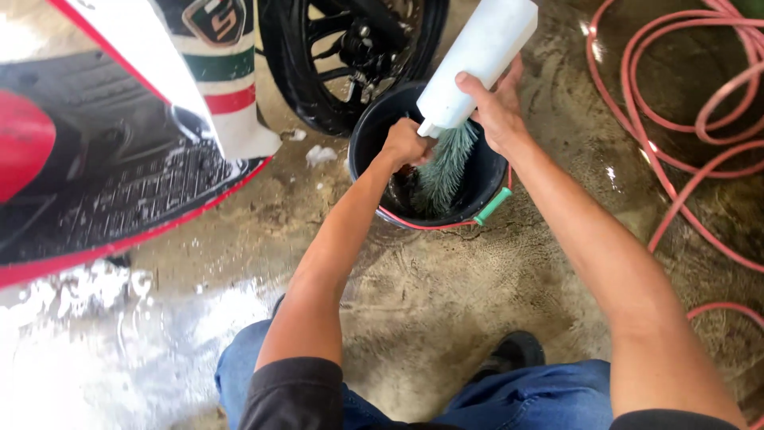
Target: The person scrubs the front wheel and brake disc of a motorcycle using a brush and a bucket of soapy water. They pour more soap into the bucket and continue scrubbing the wheel spokes and tire with the brush.
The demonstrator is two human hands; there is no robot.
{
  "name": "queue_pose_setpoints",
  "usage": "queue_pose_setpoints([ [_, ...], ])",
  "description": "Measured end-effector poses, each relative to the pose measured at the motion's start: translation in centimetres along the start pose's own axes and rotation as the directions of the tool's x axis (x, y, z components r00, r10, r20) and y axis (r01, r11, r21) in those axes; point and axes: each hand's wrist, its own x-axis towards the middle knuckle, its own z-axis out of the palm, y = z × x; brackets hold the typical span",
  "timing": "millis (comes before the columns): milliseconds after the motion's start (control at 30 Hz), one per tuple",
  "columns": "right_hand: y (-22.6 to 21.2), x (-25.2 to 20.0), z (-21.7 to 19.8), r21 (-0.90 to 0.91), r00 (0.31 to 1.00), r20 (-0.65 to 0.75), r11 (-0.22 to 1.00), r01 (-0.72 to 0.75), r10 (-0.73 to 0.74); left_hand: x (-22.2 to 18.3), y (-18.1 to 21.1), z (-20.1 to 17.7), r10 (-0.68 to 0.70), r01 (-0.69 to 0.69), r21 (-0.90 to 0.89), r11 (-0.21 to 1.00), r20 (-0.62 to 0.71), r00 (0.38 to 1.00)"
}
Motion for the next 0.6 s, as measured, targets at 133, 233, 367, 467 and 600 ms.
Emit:
queue_pose_setpoints([
  [133, -0.3, 0.2, 1.3, 0.031, 0.998, 0.029, 0.998, 0.049, -0.050, 1.7, -2.0, -0.1, -0.003, 0.078, 0.307, 0.949, -0.238, 0.971],
  [233, -0.6, 0.3, 1.7, 0.081, 0.993, -0.116, 0.996, 0.022, -0.013, 3.8, -3.4, -0.3, 0.132, 0.016, 0.471, 0.882, -0.278, 0.952],
  [367, -0.2, 0.5, 0.8, 0.043, 0.991, -0.126, 0.998, 0.047, -0.041, 5.7, -5.3, -0.5, 0.082, -0.058, 0.315, 0.947, -0.064, 0.995],
  [467, -1.4, 0.1, 1.0, 0.004, 0.988, -0.156, 1.000, -0.018, 0.019, 3.9, -2.9, 0.0, 0.026, -0.027, 0.171, 0.985, 0.006, 1.000],
  [600, -4.5, -0.4, 1.7, 0.075, 0.953, -0.215, 0.977, -0.201, 0.213, 2.5, 0.8, 0.6, 0.055, -0.002, 0.380, 0.925, -0.128, 0.990],
])
